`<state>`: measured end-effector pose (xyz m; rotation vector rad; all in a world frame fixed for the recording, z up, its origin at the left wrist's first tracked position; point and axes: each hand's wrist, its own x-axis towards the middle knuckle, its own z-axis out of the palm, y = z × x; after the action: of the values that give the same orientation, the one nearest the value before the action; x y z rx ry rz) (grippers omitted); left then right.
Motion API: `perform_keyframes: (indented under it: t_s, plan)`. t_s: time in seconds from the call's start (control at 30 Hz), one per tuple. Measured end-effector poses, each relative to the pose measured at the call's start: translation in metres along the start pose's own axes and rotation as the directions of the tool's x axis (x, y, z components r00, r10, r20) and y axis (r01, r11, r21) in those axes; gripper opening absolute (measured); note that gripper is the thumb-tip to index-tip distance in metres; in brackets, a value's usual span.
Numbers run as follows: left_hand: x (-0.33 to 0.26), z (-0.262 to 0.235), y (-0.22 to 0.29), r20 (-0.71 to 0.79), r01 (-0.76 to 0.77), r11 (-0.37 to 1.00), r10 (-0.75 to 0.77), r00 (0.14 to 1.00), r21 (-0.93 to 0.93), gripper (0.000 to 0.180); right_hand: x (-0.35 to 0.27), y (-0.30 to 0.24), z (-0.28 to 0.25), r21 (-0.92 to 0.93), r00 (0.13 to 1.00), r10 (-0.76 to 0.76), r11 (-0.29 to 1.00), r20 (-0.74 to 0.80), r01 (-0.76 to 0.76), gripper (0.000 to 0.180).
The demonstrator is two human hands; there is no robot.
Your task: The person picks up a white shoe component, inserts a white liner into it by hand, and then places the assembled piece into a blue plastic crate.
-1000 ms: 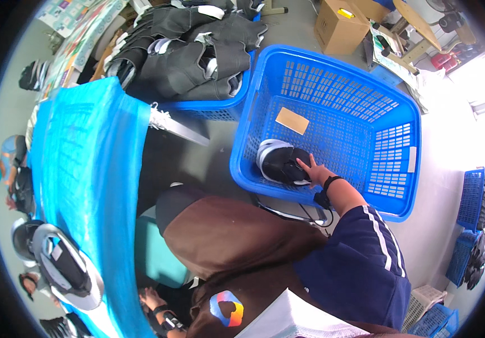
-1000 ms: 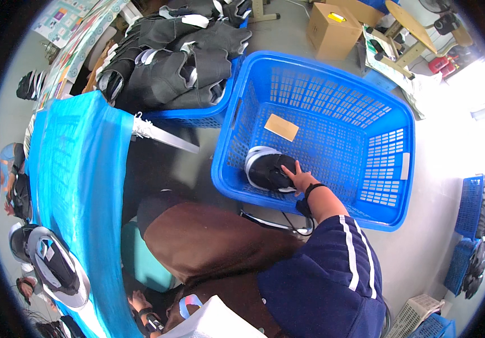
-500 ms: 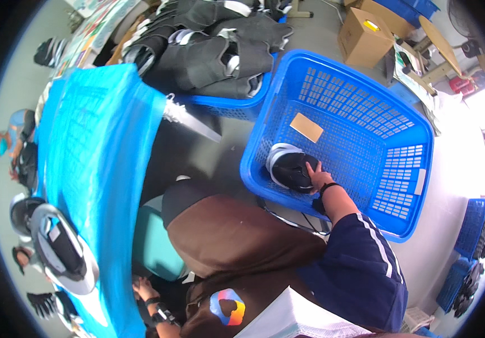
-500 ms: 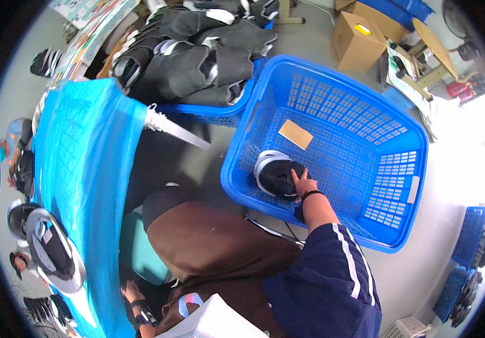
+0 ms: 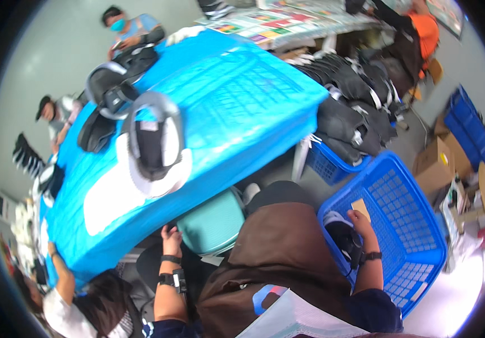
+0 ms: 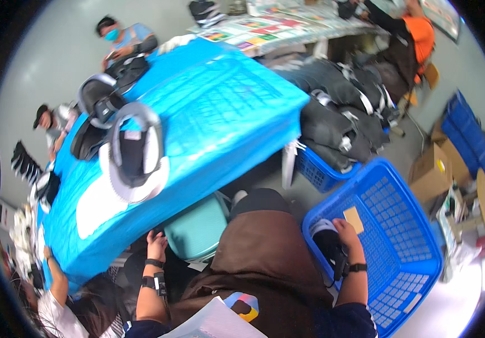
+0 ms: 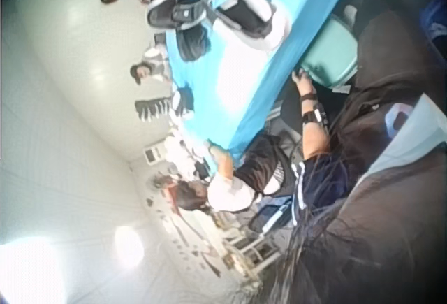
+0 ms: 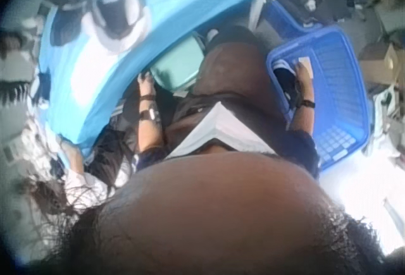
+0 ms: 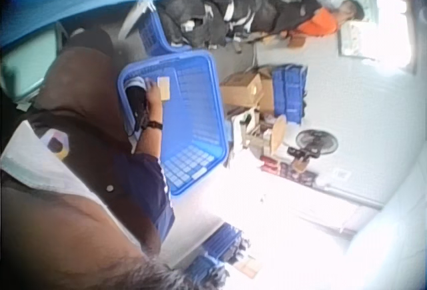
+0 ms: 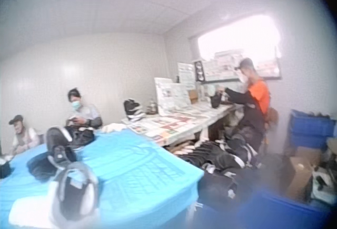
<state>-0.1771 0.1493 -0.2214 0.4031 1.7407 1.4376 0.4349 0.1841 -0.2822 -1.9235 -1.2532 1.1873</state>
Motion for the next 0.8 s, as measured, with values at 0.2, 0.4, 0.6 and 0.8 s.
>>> perform_keyframes:
  t_s: [0.2, 0.4, 0.6, 0.8]
  plan:
    - [-0.012, -0.003, -0.003, 0.249, -0.116, 0.993, 0.103, 0.963, 0.039, 0.047, -0.07, -0.185, -0.004, 0.928, 0.928, -0.371, 0.331, -0.039, 0.172, 0.065]
    - [-0.024, -0.002, 0.006, 0.392, -0.298, 0.953, 0.254, 0.884, 0.055, 0.03, -0.124, -0.25, 0.05, -0.811, 0.443, -0.89, 0.338, -0.11, 0.478, 0.064]
    - [-0.055, 0.0, 0.03, 0.306, -0.42, 0.904, 0.422, 0.853, -0.078, 0.028, -0.102, -0.191, 0.127, -0.64, 0.533, -0.829, 0.318, 0.169, 0.699, 0.048]
    - [-0.087, 0.025, 0.103, 0.233, -0.64, 0.72, 0.694, 0.682, -0.269, 0.029, -0.095, -0.186, 0.116, -0.55, 0.556, -0.819, 0.4, 0.144, 0.733, 0.043]
